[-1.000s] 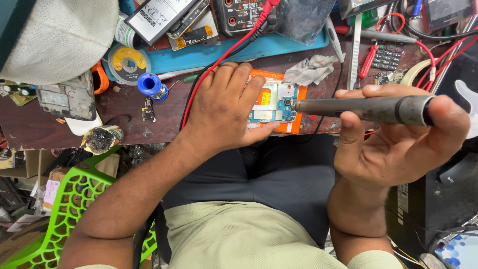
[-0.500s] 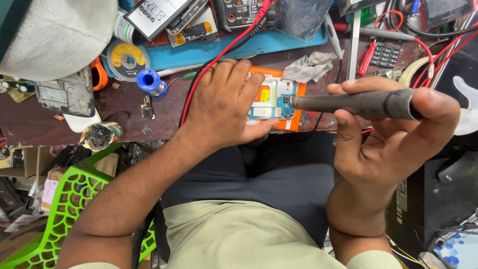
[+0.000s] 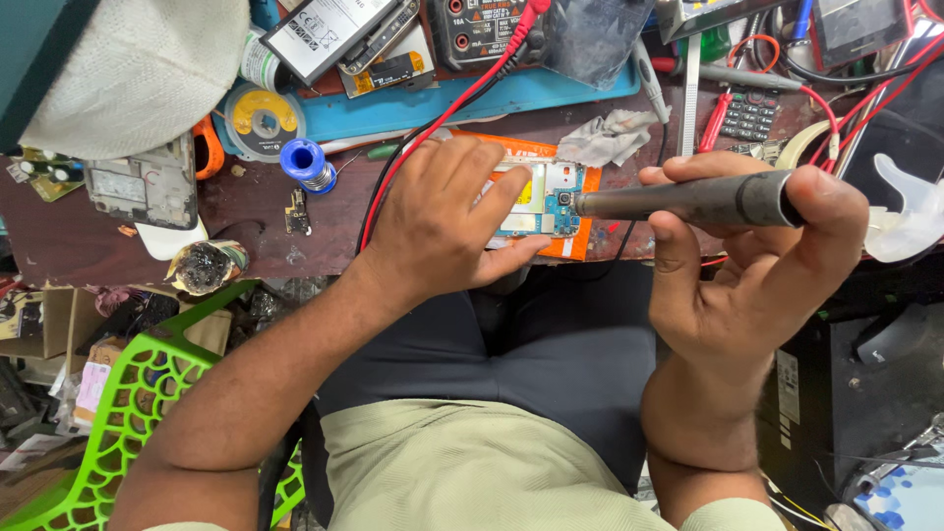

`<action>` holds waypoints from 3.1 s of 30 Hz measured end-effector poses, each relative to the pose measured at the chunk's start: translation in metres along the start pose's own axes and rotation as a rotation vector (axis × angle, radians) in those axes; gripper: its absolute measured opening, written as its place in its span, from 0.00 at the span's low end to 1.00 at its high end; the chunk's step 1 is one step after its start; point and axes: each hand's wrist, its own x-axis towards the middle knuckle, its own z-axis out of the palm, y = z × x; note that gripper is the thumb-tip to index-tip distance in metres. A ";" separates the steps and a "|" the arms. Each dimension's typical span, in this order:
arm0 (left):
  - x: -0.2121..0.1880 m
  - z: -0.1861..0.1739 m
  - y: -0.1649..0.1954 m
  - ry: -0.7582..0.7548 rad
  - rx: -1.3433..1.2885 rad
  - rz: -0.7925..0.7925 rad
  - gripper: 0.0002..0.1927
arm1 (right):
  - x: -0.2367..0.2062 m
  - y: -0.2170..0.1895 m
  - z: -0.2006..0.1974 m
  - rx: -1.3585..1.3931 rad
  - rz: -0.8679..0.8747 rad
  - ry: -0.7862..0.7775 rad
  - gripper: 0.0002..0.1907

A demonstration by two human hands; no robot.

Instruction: The person disassembles a white Samsung smartphone, removes the back cover and internal components, and uses a hot air gun and tweezers to work on the motherboard. The person then reassembles the phone by placing the motherboard back into the chassis.

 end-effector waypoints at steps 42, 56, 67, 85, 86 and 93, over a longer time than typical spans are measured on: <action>-0.021 0.007 -0.010 0.395 -0.498 -0.392 0.08 | -0.018 0.019 -0.003 0.050 -0.072 0.163 0.27; -0.032 0.019 -0.023 0.720 -0.893 -0.543 0.08 | -0.028 0.003 0.022 0.034 -0.102 0.080 0.27; -0.035 0.023 -0.025 0.663 -0.948 -0.459 0.06 | -0.024 0.004 0.035 0.032 -0.129 0.069 0.28; -0.019 0.007 -0.015 0.447 -0.508 -0.500 0.05 | -0.016 0.004 0.044 0.041 -0.142 0.062 0.29; -0.018 0.006 -0.013 0.441 -0.421 -0.462 0.04 | -0.015 0.004 0.043 0.044 -0.144 0.065 0.30; -0.018 -0.001 0.005 0.371 -0.165 -0.256 0.04 | -0.013 0.007 0.032 0.046 -0.137 0.082 0.30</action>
